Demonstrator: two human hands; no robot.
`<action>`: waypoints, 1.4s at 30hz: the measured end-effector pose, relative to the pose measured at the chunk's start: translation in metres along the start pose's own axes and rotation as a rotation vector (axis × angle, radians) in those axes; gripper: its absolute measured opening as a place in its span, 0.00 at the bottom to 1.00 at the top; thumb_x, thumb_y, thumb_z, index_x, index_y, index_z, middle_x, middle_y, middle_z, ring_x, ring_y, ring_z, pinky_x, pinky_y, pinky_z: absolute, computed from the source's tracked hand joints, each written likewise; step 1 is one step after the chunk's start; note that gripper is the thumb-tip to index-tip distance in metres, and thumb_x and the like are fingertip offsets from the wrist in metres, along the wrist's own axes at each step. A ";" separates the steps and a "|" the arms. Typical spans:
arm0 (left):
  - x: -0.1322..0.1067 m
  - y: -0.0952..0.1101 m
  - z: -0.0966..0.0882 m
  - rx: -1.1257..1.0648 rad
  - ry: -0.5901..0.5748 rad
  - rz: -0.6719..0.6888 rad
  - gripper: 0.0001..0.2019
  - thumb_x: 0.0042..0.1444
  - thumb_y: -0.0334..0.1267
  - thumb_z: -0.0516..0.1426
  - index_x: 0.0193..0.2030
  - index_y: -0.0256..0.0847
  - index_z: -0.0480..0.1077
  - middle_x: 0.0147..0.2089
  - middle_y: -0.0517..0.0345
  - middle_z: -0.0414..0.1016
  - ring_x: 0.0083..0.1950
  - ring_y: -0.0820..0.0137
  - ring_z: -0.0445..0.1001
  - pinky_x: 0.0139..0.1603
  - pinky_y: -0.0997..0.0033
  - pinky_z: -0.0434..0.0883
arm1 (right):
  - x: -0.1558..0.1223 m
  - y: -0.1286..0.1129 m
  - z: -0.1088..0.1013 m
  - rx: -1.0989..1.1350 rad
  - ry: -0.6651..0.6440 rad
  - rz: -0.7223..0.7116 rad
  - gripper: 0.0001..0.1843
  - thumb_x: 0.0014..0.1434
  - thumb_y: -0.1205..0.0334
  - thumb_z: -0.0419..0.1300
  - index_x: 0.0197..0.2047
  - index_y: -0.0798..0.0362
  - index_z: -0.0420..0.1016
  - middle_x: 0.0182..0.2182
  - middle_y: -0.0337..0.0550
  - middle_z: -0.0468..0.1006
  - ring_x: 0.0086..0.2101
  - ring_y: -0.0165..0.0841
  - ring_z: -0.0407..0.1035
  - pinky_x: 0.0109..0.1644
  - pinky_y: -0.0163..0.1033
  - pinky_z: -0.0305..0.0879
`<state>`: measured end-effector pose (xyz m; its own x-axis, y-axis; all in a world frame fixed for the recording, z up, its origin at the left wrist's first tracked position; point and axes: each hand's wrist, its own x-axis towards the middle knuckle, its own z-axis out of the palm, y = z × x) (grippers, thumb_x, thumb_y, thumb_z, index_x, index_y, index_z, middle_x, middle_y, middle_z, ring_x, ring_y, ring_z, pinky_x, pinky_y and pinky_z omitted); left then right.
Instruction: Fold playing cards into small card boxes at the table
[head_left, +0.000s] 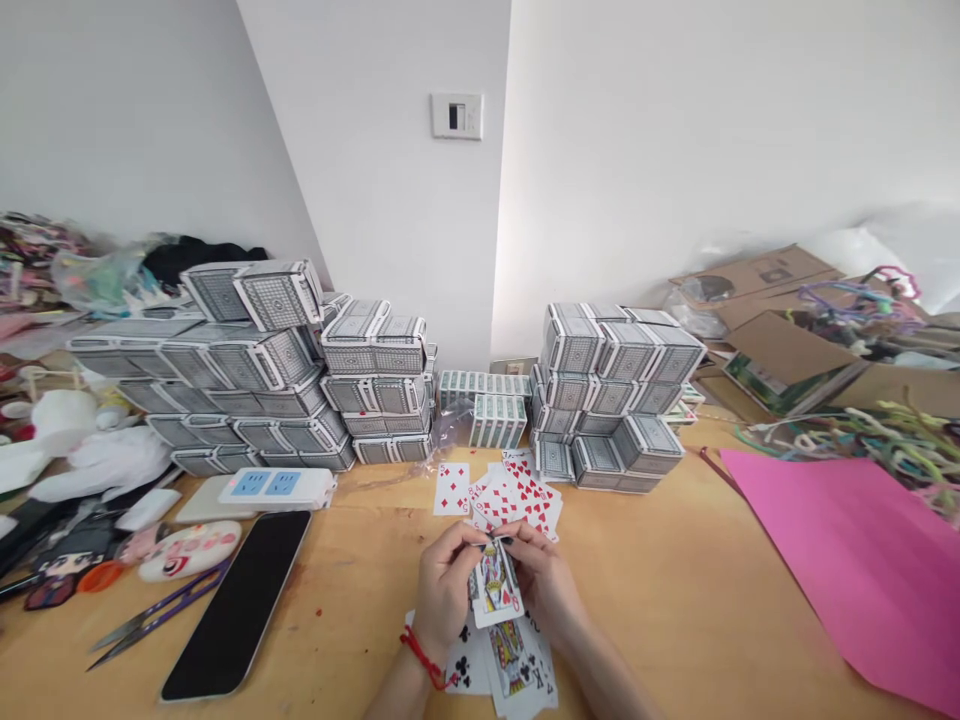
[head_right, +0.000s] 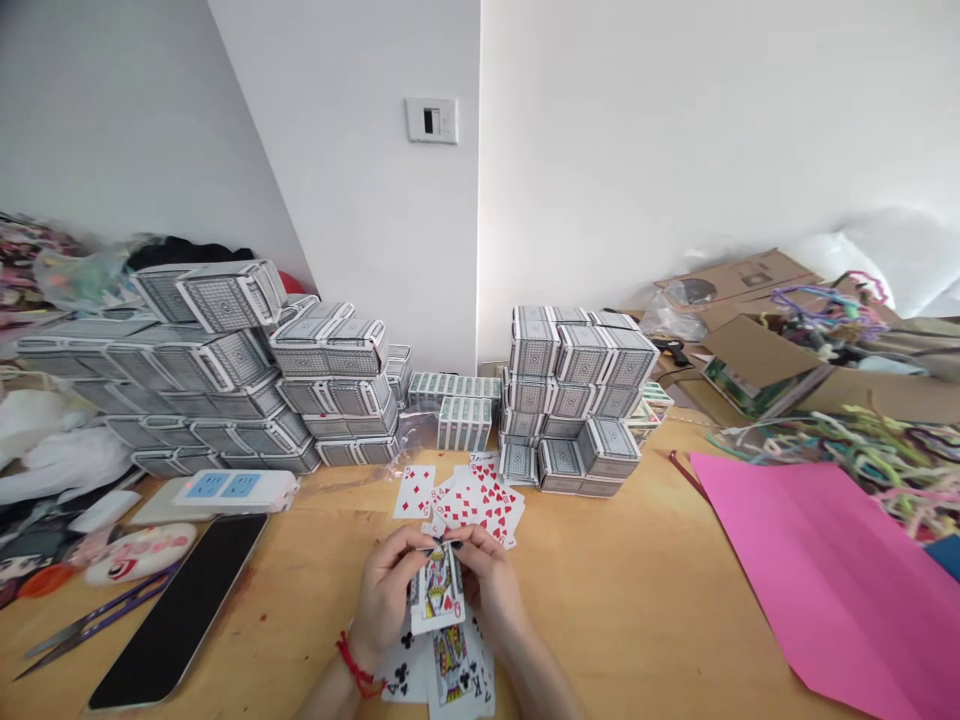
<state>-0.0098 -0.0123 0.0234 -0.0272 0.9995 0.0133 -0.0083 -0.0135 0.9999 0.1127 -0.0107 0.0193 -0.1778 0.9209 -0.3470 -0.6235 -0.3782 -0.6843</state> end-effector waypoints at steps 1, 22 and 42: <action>0.000 -0.001 0.000 -0.027 0.002 -0.017 0.05 0.45 0.36 0.53 0.23 0.39 0.66 0.21 0.63 0.64 0.23 0.73 0.62 0.24 0.76 0.61 | 0.000 -0.001 0.001 0.004 -0.005 0.000 0.08 0.40 0.63 0.64 0.27 0.55 0.73 0.18 0.36 0.72 0.19 0.27 0.62 0.24 0.31 0.54; 0.004 0.002 -0.008 0.098 -0.083 0.033 0.06 0.44 0.33 0.53 0.21 0.39 0.69 0.20 0.60 0.67 0.22 0.73 0.62 0.24 0.75 0.60 | 0.000 -0.007 0.003 0.046 -0.096 0.118 0.08 0.45 0.64 0.62 0.22 0.55 0.65 0.18 0.35 0.69 0.20 0.25 0.63 0.26 0.32 0.61; 0.002 0.004 -0.004 0.267 -0.157 0.219 0.07 0.52 0.33 0.49 0.29 0.40 0.67 0.30 0.58 0.70 0.32 0.70 0.68 0.34 0.72 0.64 | 0.006 0.000 -0.006 -0.072 -0.042 0.021 0.16 0.39 0.57 0.68 0.18 0.55 0.64 0.14 0.32 0.63 0.18 0.23 0.56 0.22 0.29 0.51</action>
<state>-0.0143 -0.0106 0.0271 0.1540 0.9661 0.2070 0.2424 -0.2400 0.9400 0.1162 -0.0058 0.0140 -0.2228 0.9154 -0.3352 -0.5633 -0.4015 -0.7221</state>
